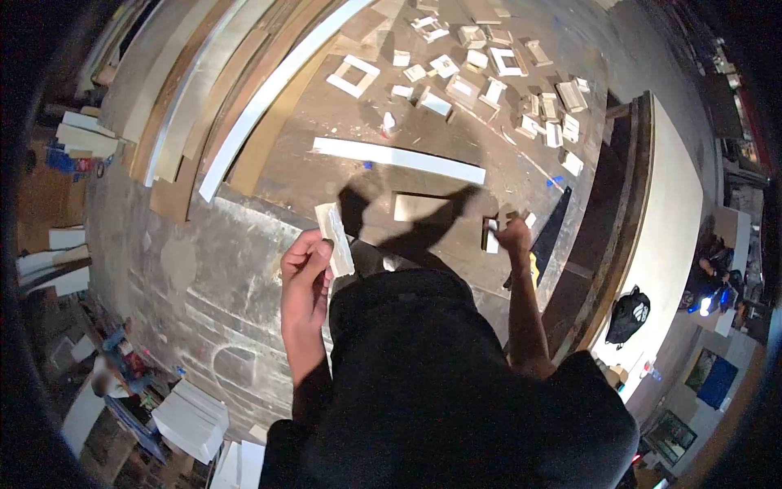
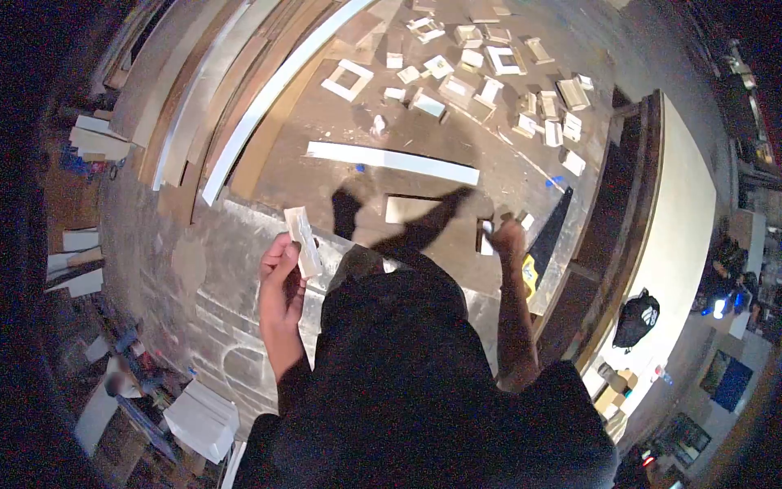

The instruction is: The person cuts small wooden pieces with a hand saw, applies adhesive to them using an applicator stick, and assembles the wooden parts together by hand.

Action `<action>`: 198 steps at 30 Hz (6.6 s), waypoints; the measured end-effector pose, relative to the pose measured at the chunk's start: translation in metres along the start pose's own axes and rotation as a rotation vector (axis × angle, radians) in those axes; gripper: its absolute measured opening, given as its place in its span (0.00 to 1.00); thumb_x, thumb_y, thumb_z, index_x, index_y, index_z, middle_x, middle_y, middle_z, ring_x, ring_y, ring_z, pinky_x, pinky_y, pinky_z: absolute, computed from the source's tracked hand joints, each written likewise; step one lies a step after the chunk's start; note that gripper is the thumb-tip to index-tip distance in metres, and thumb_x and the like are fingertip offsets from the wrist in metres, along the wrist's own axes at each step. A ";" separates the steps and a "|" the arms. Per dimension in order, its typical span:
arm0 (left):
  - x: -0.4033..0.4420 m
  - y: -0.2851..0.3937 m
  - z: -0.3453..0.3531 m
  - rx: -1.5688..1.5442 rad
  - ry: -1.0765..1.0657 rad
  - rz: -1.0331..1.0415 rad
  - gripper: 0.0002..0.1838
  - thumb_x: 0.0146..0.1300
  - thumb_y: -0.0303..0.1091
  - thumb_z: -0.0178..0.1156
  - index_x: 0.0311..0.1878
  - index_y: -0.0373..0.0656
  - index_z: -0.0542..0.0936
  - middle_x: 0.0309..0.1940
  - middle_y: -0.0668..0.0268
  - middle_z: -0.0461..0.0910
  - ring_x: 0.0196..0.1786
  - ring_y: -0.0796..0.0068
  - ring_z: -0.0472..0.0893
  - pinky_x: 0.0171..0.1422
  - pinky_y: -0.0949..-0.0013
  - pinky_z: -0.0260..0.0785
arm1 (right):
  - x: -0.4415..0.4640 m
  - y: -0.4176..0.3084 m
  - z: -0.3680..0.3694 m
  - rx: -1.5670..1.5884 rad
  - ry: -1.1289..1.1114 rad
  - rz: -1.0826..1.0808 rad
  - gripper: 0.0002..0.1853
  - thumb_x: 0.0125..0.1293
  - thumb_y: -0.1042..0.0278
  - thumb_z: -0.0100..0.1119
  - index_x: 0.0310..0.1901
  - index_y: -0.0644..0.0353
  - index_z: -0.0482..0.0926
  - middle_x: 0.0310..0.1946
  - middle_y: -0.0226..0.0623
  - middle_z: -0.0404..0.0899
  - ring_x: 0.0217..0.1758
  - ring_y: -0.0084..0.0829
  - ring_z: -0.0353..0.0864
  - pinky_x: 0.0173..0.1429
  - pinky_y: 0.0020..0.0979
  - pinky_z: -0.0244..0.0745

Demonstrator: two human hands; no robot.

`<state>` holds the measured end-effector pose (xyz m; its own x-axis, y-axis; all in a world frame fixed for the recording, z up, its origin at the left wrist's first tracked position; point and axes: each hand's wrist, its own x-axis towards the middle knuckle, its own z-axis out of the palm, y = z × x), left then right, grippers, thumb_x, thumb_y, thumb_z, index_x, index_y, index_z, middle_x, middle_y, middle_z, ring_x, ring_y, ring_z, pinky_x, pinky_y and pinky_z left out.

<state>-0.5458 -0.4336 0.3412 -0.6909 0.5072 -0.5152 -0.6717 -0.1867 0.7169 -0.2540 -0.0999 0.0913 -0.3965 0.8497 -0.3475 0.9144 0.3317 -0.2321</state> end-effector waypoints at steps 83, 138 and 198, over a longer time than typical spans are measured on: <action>0.167 0.083 0.042 0.306 -0.596 -0.137 0.37 0.60 0.29 0.69 0.73 0.44 0.69 0.50 0.72 0.81 0.42 0.85 0.79 0.42 0.74 0.77 | -0.070 -0.332 -0.188 1.989 -0.565 -0.245 0.26 0.73 0.59 0.46 0.68 0.61 0.61 0.44 0.53 0.77 0.39 0.37 0.83 0.37 0.34 0.84; 0.168 0.081 0.035 0.113 -0.673 0.395 0.57 0.45 0.45 0.76 0.75 0.34 0.56 0.69 0.51 0.64 0.68 0.55 0.73 0.56 0.58 0.81 | -0.066 -0.327 -0.164 2.037 -0.508 -0.117 0.32 0.68 0.74 0.61 0.70 0.55 0.58 0.66 0.50 0.68 0.48 0.47 0.84 0.46 0.43 0.87; 0.125 0.077 0.061 0.240 -0.947 0.386 0.57 0.39 0.42 0.86 0.72 0.32 0.66 0.69 0.55 0.69 0.64 0.66 0.76 0.61 0.65 0.77 | -0.123 -0.338 -0.211 1.289 -0.041 -0.706 0.67 0.25 0.62 0.93 0.70 0.74 0.61 0.67 0.51 0.70 0.68 0.40 0.75 0.62 0.41 0.81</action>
<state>-0.6681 -0.3334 0.3607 -0.2860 0.9188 0.2719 -0.3081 -0.3569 0.8819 -0.4967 -0.2303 0.4042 -0.7422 0.6509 0.1594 -0.1607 0.0580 -0.9853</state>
